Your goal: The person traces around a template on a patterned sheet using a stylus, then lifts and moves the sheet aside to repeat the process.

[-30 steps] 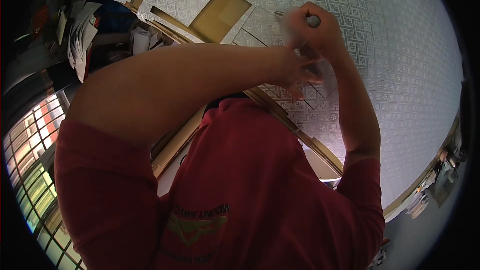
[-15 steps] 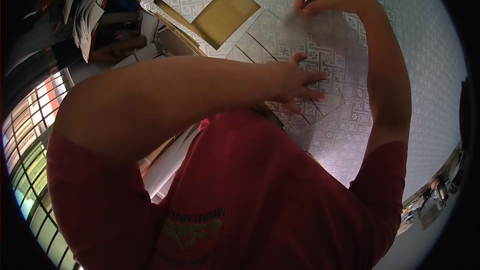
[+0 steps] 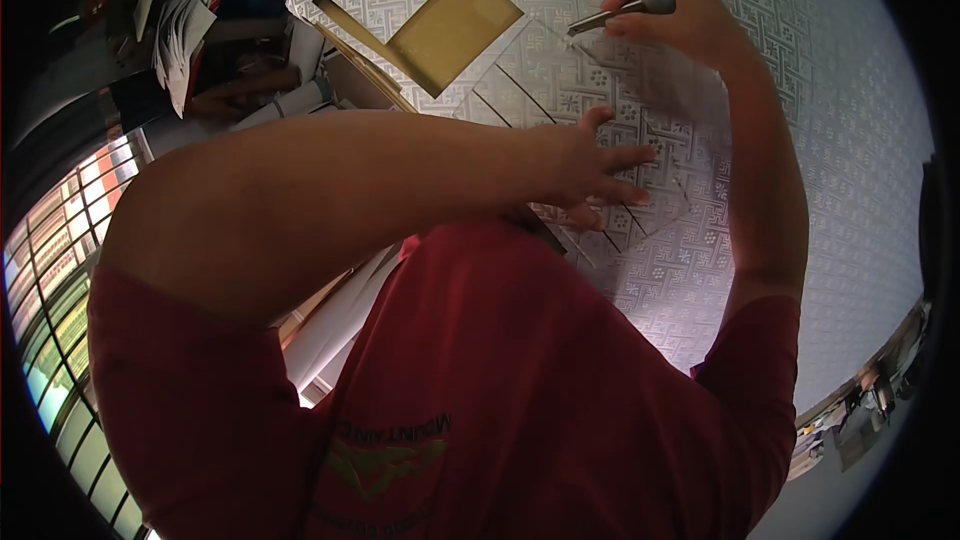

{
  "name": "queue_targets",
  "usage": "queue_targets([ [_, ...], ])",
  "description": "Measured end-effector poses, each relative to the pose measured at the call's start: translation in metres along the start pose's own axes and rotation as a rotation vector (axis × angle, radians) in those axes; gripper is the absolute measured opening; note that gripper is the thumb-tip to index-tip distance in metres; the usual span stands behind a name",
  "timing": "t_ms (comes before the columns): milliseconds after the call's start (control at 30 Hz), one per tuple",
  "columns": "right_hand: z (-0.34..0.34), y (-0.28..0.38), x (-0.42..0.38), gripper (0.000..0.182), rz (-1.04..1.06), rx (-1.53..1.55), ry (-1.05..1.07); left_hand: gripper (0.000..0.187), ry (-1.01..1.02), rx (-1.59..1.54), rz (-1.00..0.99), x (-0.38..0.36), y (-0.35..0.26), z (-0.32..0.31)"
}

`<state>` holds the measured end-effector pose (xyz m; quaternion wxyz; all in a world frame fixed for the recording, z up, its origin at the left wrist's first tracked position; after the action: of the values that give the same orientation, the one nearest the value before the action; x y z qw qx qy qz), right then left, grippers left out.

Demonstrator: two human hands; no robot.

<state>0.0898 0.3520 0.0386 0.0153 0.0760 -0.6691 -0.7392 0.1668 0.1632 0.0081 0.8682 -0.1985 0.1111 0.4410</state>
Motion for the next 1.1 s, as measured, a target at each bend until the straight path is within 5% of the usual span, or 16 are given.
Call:
queue_targets([
  [133,-0.022,0.001,-0.026,0.018,-0.037,-0.103,-0.212,0.042,0.219,0.005,-0.117,-0.002,-0.003,0.014],
  [200,-0.035,0.005,-0.033,0.017,-0.024,-0.145,-0.293,0.060,0.072,-0.244,0.119,0.001,0.008,0.005],
  [300,-0.046,0.016,-0.037,0.017,-0.029,-0.242,-0.415,0.075,0.068,-0.165,0.101,0.003,0.008,0.003],
  [1100,-0.072,-0.009,-0.017,0.015,0.141,-0.188,-0.625,0.080,0.066,-0.185,0.131,0.013,0.009,-0.010],
])
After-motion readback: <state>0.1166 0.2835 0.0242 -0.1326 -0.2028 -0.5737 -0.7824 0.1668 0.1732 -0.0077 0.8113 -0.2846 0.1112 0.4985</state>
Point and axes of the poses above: each hand's wrist, its own x-axis towards the middle knuckle, its own z-axis out of the back of the hand, y = z × x, the point moved 6 cm from there along x, towards the middle knuckle, and after that the axes turned 7 degrees about x, right-handed, at the moved point
